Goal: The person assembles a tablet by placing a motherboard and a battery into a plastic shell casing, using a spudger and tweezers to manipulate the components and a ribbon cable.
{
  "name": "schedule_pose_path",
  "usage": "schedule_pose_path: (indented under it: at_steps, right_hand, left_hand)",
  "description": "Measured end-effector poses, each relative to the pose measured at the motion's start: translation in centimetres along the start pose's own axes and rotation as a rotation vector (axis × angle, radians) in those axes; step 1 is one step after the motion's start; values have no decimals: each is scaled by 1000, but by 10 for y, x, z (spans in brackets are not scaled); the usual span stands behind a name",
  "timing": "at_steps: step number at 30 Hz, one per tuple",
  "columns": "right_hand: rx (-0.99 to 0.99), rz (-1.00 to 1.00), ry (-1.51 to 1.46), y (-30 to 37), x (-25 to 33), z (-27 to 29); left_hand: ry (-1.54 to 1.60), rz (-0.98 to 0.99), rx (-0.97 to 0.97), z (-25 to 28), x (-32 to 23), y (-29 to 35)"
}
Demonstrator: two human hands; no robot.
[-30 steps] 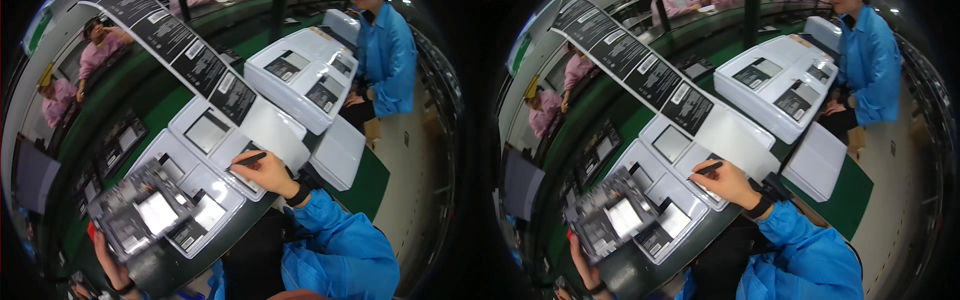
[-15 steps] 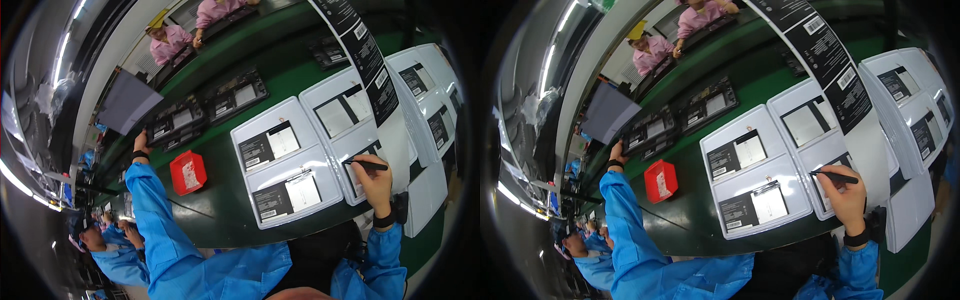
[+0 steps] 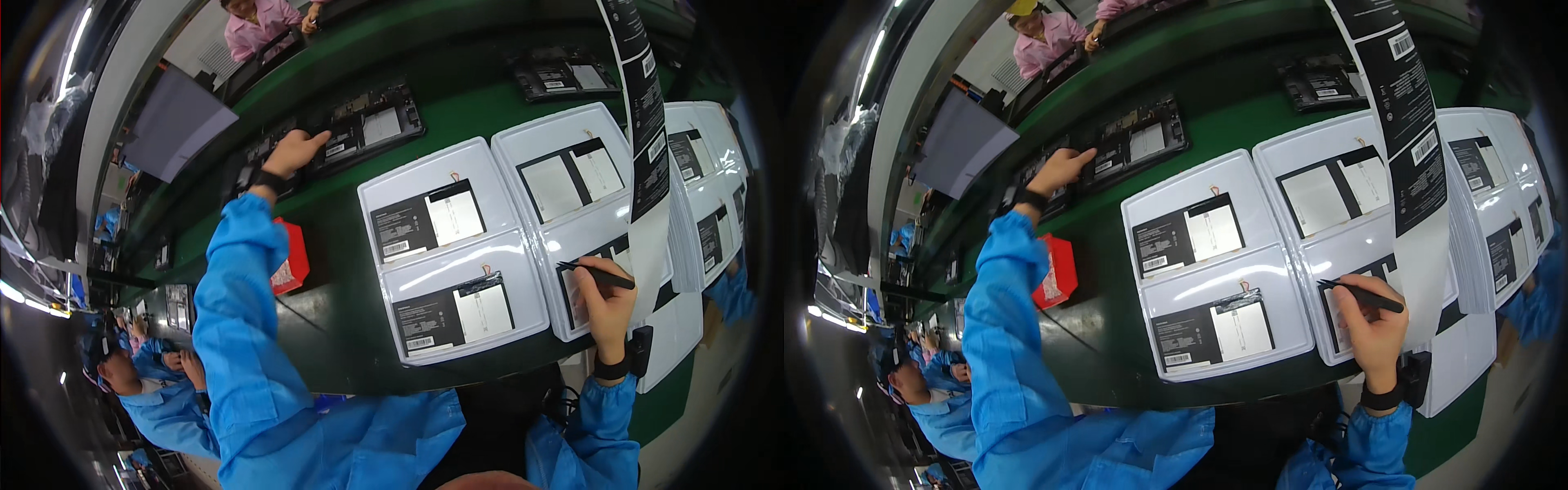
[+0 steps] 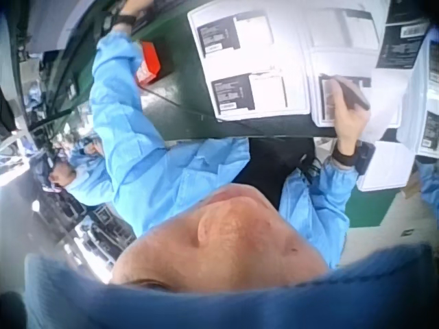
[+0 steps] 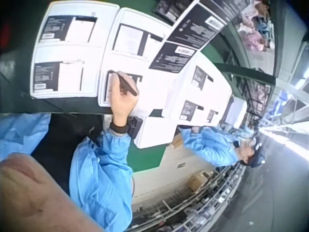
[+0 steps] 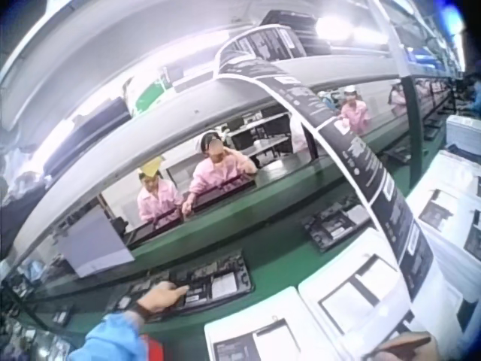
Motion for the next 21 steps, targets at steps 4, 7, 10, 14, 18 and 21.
schedule_pose_path:
  at_steps: [4, 7, 10, 14, 18, 21]
  right_hand:
    - [-6, 8, 15, 1, -2, 3]
    - [7, 36, 6, -1, 4, -2]
    - [6, 73, -1, 2, 4, 2]
    - [9, 110, 13, 0, 5, 2]
    - [35, 107, -5, -3, 7, 0]
    - [29, 127, 35, 0, 6, 5]
  left_hand:
    - [-279, 62, -82, -24, -35, 2]
    - [-373, 55, -65, -29, -25, -21]
    - [-345, 84, 142, -32, -31, -10]
    - [-196, 213, -221, -30, 0, -30]
    - [324, 528, 145, -40, 21, -9]
    - [803, 499, 250, -37, -32, 29]
Point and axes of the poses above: each hand's wrist, its own y-axis away from the middle knuckle, its own z-axis out of the back of the hand, x = y × z, the point moved 6 cm from there along -y, towards the middle knuckle, and after that the axes turned 12 degrees about z, right-handed, at the moved point
